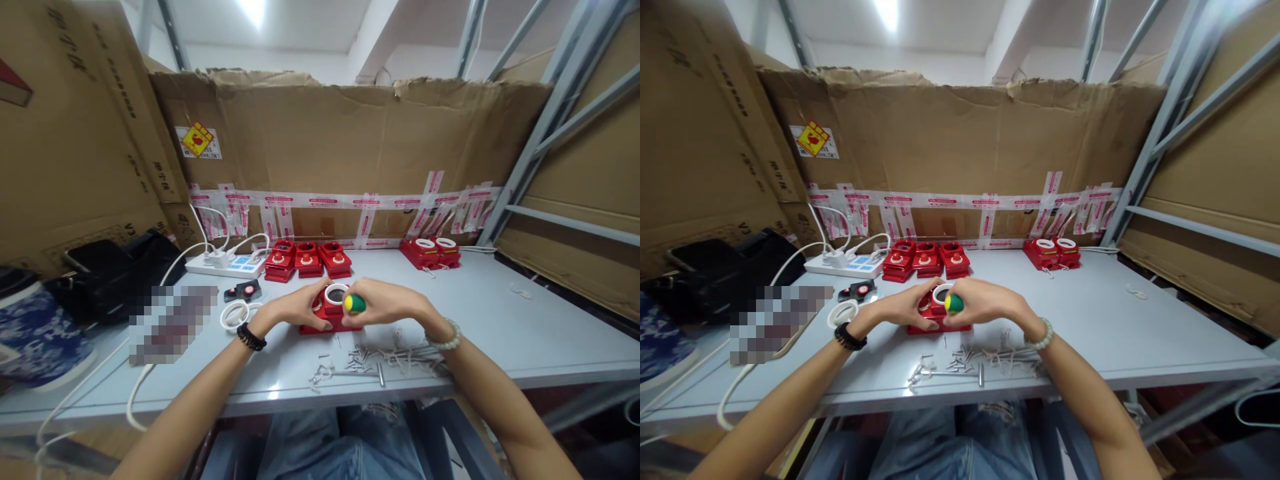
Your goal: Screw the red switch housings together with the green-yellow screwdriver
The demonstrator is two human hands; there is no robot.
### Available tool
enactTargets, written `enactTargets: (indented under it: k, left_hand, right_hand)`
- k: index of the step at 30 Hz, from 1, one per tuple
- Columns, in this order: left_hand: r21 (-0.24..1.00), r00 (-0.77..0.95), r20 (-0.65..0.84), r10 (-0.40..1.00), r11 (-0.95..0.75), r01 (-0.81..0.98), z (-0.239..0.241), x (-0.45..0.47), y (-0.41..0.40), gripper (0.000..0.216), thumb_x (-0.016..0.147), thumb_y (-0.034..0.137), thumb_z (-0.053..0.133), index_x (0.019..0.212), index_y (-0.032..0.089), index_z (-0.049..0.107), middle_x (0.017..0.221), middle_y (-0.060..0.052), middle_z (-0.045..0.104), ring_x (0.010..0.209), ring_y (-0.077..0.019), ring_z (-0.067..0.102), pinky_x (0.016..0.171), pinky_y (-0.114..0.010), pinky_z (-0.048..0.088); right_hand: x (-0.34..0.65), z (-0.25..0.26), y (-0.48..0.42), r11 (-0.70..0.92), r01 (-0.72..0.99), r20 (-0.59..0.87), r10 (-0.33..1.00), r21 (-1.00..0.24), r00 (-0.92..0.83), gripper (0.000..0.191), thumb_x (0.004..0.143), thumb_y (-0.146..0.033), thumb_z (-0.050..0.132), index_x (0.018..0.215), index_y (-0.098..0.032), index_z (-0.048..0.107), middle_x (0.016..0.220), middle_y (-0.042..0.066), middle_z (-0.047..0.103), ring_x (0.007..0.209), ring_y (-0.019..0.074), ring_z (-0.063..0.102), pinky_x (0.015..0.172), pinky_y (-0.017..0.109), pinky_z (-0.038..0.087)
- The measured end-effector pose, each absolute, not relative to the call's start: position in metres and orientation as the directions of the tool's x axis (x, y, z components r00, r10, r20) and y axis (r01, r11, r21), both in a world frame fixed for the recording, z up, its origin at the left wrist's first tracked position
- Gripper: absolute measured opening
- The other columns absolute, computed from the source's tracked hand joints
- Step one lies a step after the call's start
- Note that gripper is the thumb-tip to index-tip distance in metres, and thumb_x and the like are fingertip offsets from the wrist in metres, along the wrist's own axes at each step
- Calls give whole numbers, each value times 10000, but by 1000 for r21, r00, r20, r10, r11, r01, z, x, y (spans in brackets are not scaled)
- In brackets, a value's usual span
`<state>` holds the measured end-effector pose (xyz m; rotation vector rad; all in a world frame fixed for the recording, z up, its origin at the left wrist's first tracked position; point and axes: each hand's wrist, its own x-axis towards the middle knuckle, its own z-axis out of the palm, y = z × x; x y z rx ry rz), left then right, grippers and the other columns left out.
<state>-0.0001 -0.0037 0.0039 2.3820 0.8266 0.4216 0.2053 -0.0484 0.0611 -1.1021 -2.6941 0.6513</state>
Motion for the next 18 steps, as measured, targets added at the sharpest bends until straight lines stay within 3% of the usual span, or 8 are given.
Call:
enactTargets:
  k: [2, 4, 6, 8, 11, 18]
  left_hand:
    - [617, 759, 127, 639, -649, 444, 3, 0, -4, 702, 628, 356, 729, 1224, 197, 392, 1229, -67, 537, 1093, -254, 522, 942, -348, 419]
    - [612, 738, 157, 656, -652, 448, 0, 4, -6, 658, 643, 369, 718, 1199, 201, 409, 1185, -64, 560, 1055, -251, 544, 915, -355, 437]
    - [595, 667, 202, 717, -631, 498, -5, 10, -7, 653, 651, 390, 711, 1195, 200, 406, 1135, -71, 576, 996, -256, 570, 870, -376, 459]
    - [576, 549, 282, 787, -597, 559, -12, 18, -8, 731, 651, 420, 710, 1250, 195, 358, 1150, -99, 559, 1001, -276, 569, 864, -409, 460]
    - [570, 432, 388, 814, -581, 582, -17, 23, -9, 837, 679, 466, 685, 1341, 185, 257, 1247, -150, 488, 1080, -303, 535, 906, -450, 438]
    - [538, 702, 155, 695, -656, 530, 7, -9, -9, 957, 646, 410, 725, 1420, 232, 193, 1398, -138, 378, 1206, -302, 457, 987, -412, 387]
  right_hand:
    - [207, 69, -48, 638, 511, 263, 736, -576, -624, 237, 757, -352, 596, 628, -172, 511, 560, -47, 457, 515, 67, 369, 479, 218, 304]
    - [205, 75, -48, 645, 339, 532, 761, -685, -373, 278, 779, -389, 597, 625, -184, 488, 536, -53, 448, 489, 65, 384, 462, 219, 311]
    - [200, 77, -46, 659, 116, 651, 752, -744, -100, 322, 794, -419, 588, 615, -205, 428, 475, -75, 403, 422, 61, 369, 422, 222, 302]
    - [193, 75, -43, 667, -75, 663, 745, -742, 68, 360, 812, -434, 568, 606, -220, 364, 437, -94, 345, 376, 58, 338, 396, 221, 294]
    - [184, 67, -36, 667, -192, 649, 745, -720, 156, 389, 811, -429, 575, 595, -220, 327, 438, -97, 319, 377, 54, 346, 406, 214, 312]
    - [180, 55, -26, 621, -272, 590, 784, -735, 192, 399, 809, -460, 567, 602, -219, 325, 454, -89, 343, 401, 60, 390, 427, 216, 342]
